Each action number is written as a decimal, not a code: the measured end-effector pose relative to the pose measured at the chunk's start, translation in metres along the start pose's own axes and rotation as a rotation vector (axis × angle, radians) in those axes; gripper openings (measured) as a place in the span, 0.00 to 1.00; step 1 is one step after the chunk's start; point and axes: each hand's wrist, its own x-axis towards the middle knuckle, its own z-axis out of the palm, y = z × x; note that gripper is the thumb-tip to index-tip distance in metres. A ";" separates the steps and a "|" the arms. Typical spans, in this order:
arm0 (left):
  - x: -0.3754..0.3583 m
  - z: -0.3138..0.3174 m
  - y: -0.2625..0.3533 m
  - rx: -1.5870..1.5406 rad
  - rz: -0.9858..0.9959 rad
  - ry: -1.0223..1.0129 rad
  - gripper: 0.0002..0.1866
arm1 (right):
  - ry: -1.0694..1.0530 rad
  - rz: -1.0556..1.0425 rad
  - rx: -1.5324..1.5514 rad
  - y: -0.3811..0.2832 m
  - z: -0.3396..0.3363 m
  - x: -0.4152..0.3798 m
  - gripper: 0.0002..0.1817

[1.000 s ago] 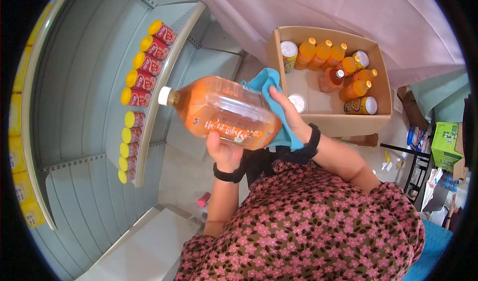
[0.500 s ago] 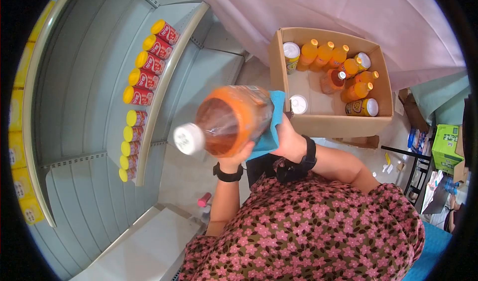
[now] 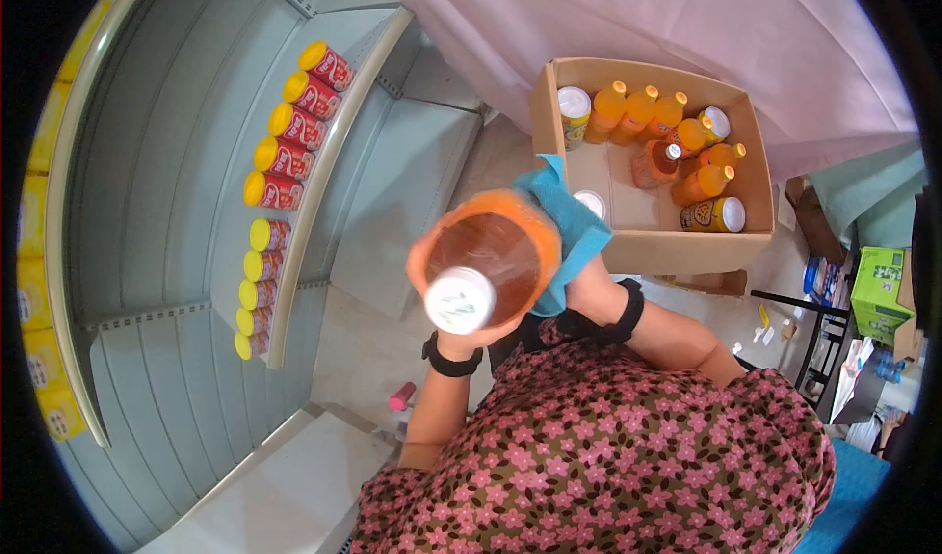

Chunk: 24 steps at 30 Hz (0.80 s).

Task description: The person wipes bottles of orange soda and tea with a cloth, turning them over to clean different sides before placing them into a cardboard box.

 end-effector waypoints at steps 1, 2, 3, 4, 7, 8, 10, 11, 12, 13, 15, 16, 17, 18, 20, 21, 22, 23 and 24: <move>-0.018 -0.007 -0.022 -0.011 -0.199 -0.056 0.56 | 0.014 -0.147 -0.268 0.000 -0.003 0.000 0.20; -0.012 -0.006 -0.018 -0.191 -0.229 -0.065 0.56 | 0.072 -0.164 -0.297 -0.011 0.008 -0.005 0.19; -0.008 -0.005 -0.012 -0.190 -0.230 -0.065 0.56 | 0.073 -0.162 -0.296 -0.013 0.005 -0.006 0.19; -0.004 -0.002 -0.005 -0.279 -0.260 -0.049 0.56 | 0.068 -0.106 -0.422 -0.018 -0.004 -0.007 0.18; 0.010 0.009 0.010 -0.443 -0.291 -0.025 0.56 | 0.014 0.010 -0.597 -0.038 -0.044 -0.009 0.19; 0.013 0.012 0.010 -0.527 -0.345 -0.060 0.56 | 0.029 -0.125 -0.976 -0.046 -0.048 -0.012 0.15; 0.023 0.024 0.016 -0.641 -0.393 -0.100 0.55 | 0.050 -0.261 -1.354 -0.064 -0.050 -0.018 0.13; 0.028 0.027 0.015 -0.644 -0.397 -0.106 0.55 | 0.117 -0.308 -1.356 -0.076 -0.047 -0.022 0.12; 0.032 0.030 0.014 -0.568 -0.359 -0.160 0.54 | 0.185 -0.354 -1.356 -0.087 -0.043 -0.025 0.11; 0.037 0.033 0.013 -0.492 -0.320 -0.215 0.54 | 0.207 -0.392 -1.214 -0.099 -0.039 -0.028 0.13; 0.048 0.049 0.018 -0.517 -0.293 -0.268 0.52 | 0.116 -0.447 -0.997 -0.123 -0.019 -0.037 0.18; 0.051 0.055 0.015 -0.467 -0.243 -0.333 0.51 | 0.131 -0.452 -0.996 -0.134 -0.007 -0.039 0.18; 0.056 0.062 0.011 -0.416 -0.192 -0.398 0.51 | -0.011 -0.608 -1.161 -0.145 0.005 -0.038 0.21; 0.061 0.074 0.009 -0.483 -0.183 -0.448 0.50 | -0.160 -0.761 -1.325 -0.156 0.012 -0.039 0.24; 0.067 0.088 0.006 -0.500 -0.246 -0.624 0.48 | -0.239 -0.650 -1.531 -0.179 0.016 -0.043 0.25; 0.073 0.094 0.009 -0.447 -0.198 -0.688 0.47 | -0.337 -0.520 -1.725 -0.186 0.014 -0.044 0.26; 0.077 0.102 0.008 -0.453 -0.200 -0.695 0.47 | -0.304 -0.470 -1.743 -0.189 0.011 -0.044 0.21; 0.083 0.111 0.007 -0.450 -0.148 -0.765 0.48 | -0.297 -0.465 -1.746 -0.193 0.007 -0.044 0.21; 0.089 0.120 0.004 -0.448 -0.097 -0.831 0.48 | -0.272 -0.434 -1.781 -0.199 0.001 -0.043 0.19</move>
